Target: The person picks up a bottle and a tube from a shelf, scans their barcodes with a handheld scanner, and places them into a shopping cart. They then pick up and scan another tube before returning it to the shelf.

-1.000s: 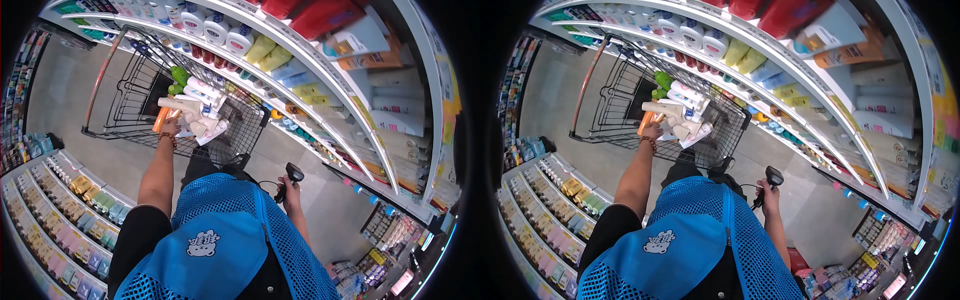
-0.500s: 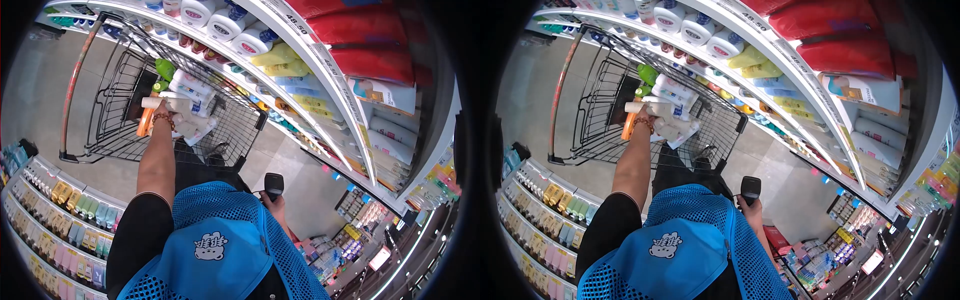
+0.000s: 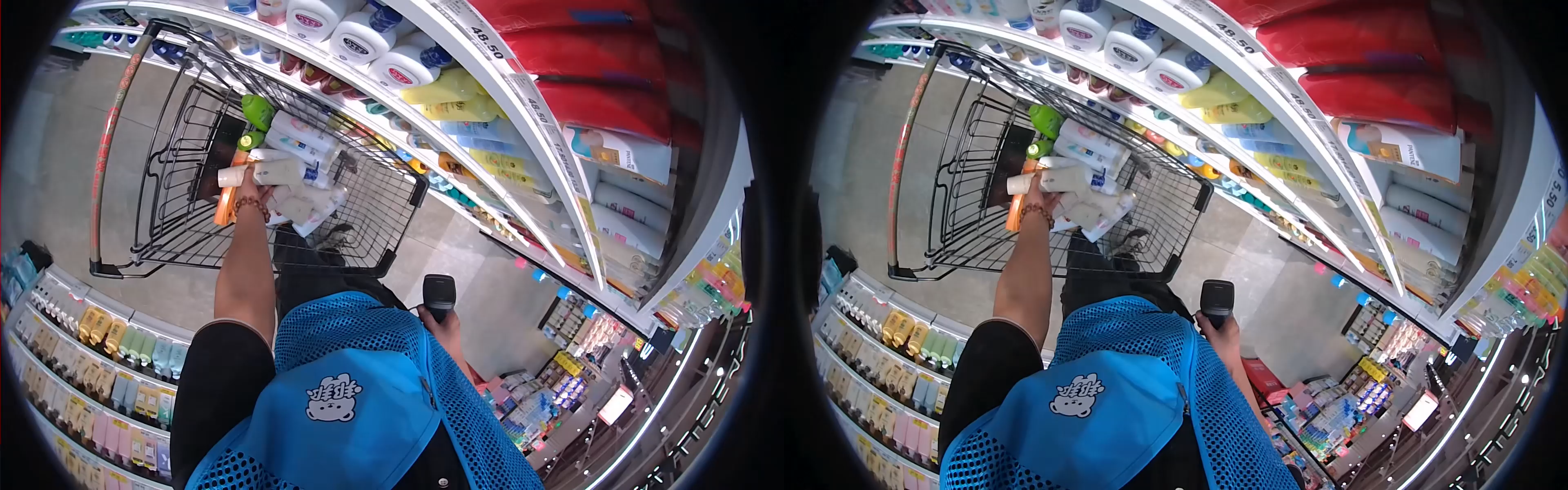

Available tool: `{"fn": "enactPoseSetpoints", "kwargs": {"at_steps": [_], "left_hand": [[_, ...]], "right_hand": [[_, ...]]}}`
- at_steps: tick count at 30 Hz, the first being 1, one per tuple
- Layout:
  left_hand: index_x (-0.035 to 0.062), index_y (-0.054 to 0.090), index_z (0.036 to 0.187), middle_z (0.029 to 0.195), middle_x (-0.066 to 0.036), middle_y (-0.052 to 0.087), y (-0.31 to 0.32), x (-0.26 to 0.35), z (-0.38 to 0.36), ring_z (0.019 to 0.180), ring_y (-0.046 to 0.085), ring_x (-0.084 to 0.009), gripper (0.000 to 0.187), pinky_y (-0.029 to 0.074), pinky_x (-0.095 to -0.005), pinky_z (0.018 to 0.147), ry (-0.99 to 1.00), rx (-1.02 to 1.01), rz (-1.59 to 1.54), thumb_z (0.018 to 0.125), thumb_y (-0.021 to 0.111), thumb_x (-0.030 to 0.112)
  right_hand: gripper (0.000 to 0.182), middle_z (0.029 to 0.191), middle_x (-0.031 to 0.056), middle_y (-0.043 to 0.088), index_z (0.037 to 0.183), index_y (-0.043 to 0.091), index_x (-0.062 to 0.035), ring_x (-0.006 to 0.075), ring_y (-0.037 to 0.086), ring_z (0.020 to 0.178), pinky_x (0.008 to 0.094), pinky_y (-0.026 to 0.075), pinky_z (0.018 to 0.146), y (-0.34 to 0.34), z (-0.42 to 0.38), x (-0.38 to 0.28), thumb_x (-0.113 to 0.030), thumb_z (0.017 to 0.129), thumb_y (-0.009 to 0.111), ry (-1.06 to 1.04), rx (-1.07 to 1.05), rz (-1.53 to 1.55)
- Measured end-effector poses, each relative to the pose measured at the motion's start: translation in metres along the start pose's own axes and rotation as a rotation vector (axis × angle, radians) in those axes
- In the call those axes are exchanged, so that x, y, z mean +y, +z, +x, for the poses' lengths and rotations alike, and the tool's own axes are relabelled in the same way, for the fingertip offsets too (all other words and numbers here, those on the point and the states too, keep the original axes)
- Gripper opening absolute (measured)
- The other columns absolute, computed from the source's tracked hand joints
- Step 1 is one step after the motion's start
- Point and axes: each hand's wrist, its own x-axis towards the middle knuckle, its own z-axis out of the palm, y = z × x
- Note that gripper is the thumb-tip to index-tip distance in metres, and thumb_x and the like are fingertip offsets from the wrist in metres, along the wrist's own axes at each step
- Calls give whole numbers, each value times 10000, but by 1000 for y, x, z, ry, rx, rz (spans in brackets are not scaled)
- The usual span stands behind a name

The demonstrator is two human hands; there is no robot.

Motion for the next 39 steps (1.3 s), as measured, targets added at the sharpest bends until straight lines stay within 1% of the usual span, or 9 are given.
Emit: {"fn": "enactPoseSetpoints", "kwargs": {"at_steps": [4,7,11,18,25,28,31,35,39], "left_hand": [[116,506,1334,1221,-93,615,-9,-6,-45,1043,653,-261,553,538,-417,931,177,-238,-21,901,661,422],[27,484,1347,1255,-146,622,4,-5,-92,1130,637,-265,546,525,-369,975,149,-405,188,960,577,400],[65,538,1236,1040,-87,676,21,-15,-145,886,689,-200,444,597,-333,699,169,-532,298,909,683,328],[59,550,1216,1183,-93,626,69,-68,-246,1112,600,-241,330,499,-477,999,177,-974,159,904,656,81],[106,484,1286,1418,-144,478,113,-127,-391,1299,493,-288,540,458,-447,1061,198,-1325,368,814,694,-53],[125,453,1318,1493,-119,393,113,-157,-423,1292,504,-282,639,483,-404,1039,182,-1351,440,784,698,-126],[167,424,1370,1562,-107,298,112,-181,-445,1299,501,-277,711,520,-389,983,225,-1466,554,779,727,-87],[160,362,1443,1586,-117,244,108,-199,-466,1272,528,-292,780,556,-394,945,537,-1520,838,794,727,-72],[143,214,1533,1555,-159,302,115,-212,-491,1147,624,-299,909,619,-326,791,286,-1377,952,806,717,-69]], "right_hand": [[351,795,109,691,1006,644,4,167,641,679,337,518,629,1,10,8,-288,841,747,-44,-133,154],[478,929,168,705,1107,614,-7,244,686,872,364,531,798,9,36,40,-363,827,767,-179,-137,119],[484,949,162,710,1169,604,-27,261,691,894,363,528,832,-6,38,20,-331,827,763,-320,-116,204],[420,906,115,709,1151,603,13,161,669,814,314,536,727,-29,53,27,-270,870,737,-346,-157,561],[299,1035,96,671,1102,597,8,162,684,798,266,544,664,-59,40,48,-253,963,643,-366,-169,1293],[372,1047,111,666,1170,546,27,195,706,891,274,554,687,-77,39,63,-262,960,647,-272,-107,1464],[271,883,37,615,1106,541,-31,135,635,729,269,537,650,-89,43,80,-178,924,679,-340,-49,1618],[259,839,27,596,1088,542,-65,125,595,705,272,517,628,-110,41,95,-110,885,695,-352,-70,1699],[262,833,31,604,1086,546,-68,130,589,701,273,505,624,-127,40,105,-107,877,698,-339,-98,1794]]}}
